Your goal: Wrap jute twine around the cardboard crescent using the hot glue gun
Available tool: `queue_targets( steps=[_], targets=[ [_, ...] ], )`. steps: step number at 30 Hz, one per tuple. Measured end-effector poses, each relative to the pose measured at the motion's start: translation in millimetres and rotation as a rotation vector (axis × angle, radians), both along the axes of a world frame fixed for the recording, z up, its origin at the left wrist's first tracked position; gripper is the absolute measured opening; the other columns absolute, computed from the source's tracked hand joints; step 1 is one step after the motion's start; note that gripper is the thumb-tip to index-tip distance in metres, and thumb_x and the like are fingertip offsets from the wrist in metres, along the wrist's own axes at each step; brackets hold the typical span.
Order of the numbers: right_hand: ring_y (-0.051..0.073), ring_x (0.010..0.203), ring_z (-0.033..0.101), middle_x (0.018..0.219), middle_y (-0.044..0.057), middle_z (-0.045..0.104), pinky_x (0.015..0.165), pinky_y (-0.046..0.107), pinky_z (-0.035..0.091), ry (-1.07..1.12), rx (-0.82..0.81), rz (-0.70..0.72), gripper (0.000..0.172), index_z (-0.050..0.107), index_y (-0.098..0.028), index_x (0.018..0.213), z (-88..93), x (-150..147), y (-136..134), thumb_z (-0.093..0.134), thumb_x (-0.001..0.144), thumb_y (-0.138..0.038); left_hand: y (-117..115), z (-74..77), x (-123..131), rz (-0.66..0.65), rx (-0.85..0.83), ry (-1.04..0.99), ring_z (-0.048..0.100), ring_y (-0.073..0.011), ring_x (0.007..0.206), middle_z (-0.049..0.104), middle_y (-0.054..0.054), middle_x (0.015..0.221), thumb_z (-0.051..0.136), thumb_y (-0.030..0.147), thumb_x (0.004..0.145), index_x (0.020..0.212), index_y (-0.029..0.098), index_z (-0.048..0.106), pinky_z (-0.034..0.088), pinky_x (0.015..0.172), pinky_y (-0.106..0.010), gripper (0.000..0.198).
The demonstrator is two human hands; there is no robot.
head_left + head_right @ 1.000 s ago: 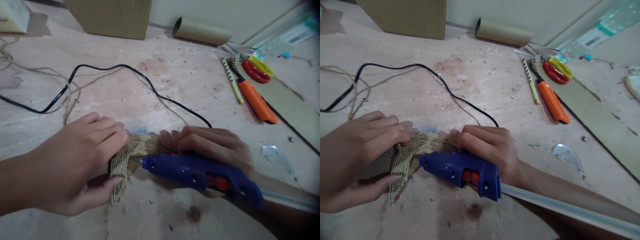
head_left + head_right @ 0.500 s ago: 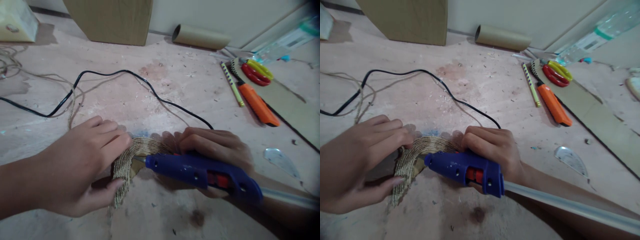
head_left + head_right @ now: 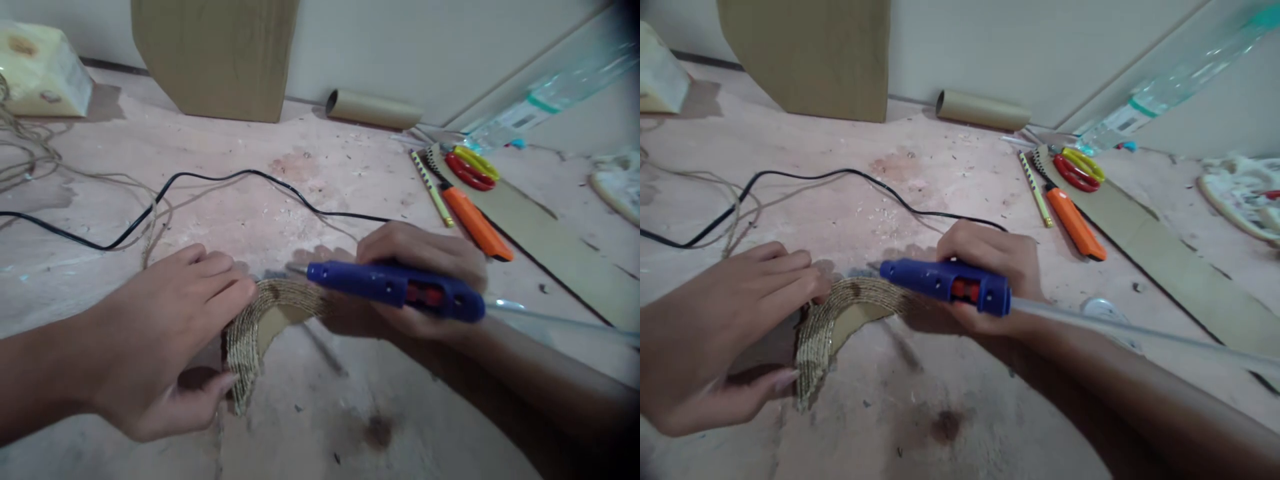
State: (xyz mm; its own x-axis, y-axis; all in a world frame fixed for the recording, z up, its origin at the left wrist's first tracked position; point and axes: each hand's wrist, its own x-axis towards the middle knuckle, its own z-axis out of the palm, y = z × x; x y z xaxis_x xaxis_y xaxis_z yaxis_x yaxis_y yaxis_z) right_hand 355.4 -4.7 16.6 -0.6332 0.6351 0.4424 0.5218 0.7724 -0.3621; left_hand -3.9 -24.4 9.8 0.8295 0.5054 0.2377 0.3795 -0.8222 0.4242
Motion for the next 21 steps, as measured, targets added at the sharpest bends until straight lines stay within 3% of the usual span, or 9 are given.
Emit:
queue_targets(
  steps=[3, 6, 9, 12, 15, 18, 21],
  targets=[
    [0.024, 0.084, 0.074, 0.107, 0.009, 0.078, 0.072, 0.038, 0.059, -0.082, 0.184, -0.019, 0.022, 0.069, -0.027, 0.116, -8.7, 12, 31, 0.063, 0.113, -0.048, 3, -4.2, 0, -0.025, -0.006, 0.004, 0.067, -0.0321, 0.098, 0.074, -0.008, 0.109, 0.068, 0.033, 0.087, 0.120, 0.022, 0.057, 0.045, 0.092, -0.048, 0.036],
    [0.029, 0.094, 0.072, 0.121, 0.017, 0.075, 0.082, 0.045, 0.057, -0.287, 0.315, -0.075, 0.035, 0.076, -0.023, 0.127, -15.4, 19, 65, 0.054, 0.117, -0.048, 4, -7.3, 2, -0.042, 0.034, 0.053, 0.065, -0.0323, 0.093, 0.072, -0.007, 0.103, 0.069, 0.039, 0.091, 0.110, 0.024, 0.057, 0.040, 0.086, -0.047, 0.026],
    [0.036, 0.110, 0.074, 0.131, 0.020, 0.077, 0.098, 0.055, 0.058, -0.410, 0.289, -0.034, 0.037, 0.077, -0.021, 0.137, -10.1, 22, 94, 0.055, 0.115, -0.041, 0, -7.2, 5, 0.003, 0.124, 0.086, 0.065, -0.0322, 0.090, 0.071, -0.006, 0.098, 0.067, 0.041, 0.096, 0.108, 0.026, 0.055, 0.038, 0.083, -0.046, 0.023],
    [0.041, 0.128, 0.072, 0.145, 0.019, 0.076, 0.105, 0.059, 0.056, -0.527, 0.228, -0.045, 0.039, 0.072, -0.022, 0.144, 5.5, 22, 104, 0.056, 0.109, -0.025, -7, -2.2, 6, 0.050, 0.162, 0.105, 0.060, -0.0290, 0.076, 0.068, -0.004, 0.088, 0.062, 0.038, 0.099, 0.106, 0.026, 0.053, 0.037, 0.077, -0.044, 0.017],
    [0.039, 0.130, 0.070, 0.140, 0.016, 0.078, 0.103, 0.056, 0.053, -0.454, 0.228, -0.090, 0.038, 0.072, -0.025, 0.137, 22.5, 10, 81, 0.053, 0.105, -0.017, -11, 3.1, 4, 0.040, 0.146, 0.004, 0.050, -0.0257, 0.067, 0.061, -0.002, 0.082, 0.048, 0.031, 0.103, 0.100, 0.027, 0.047, 0.032, 0.067, -0.042, 0.005],
    [0.031, 0.109, 0.073, 0.115, 0.010, 0.081, 0.092, 0.049, 0.049, -0.284, 0.259, -0.058, 0.024, 0.071, -0.023, 0.122, 34.2, -16, 33, 0.050, 0.110, -0.019, -10, 5.8, 4, 0.070, 0.163, -0.076, 0.045, -0.0236, 0.064, 0.057, 0.000, 0.080, 0.038, 0.024, 0.113, 0.097, 0.028, 0.044, 0.031, 0.062, -0.041, 0.018],
    [0.024, 0.099, 0.078, 0.109, 0.004, 0.083, 0.090, 0.045, 0.050, -0.157, 0.167, 0.026, 0.012, 0.065, -0.023, 0.122, 38.8, -46, -15, 0.058, 0.113, -0.025, -7, 10.6, 5, 0.088, 0.103, -0.096, 0.050, -0.0200, 0.061, 0.060, 0.002, 0.077, 0.033, 0.026, 0.123, 0.094, 0.027, 0.049, 0.035, 0.059, -0.038, 0.032]
  ],
)
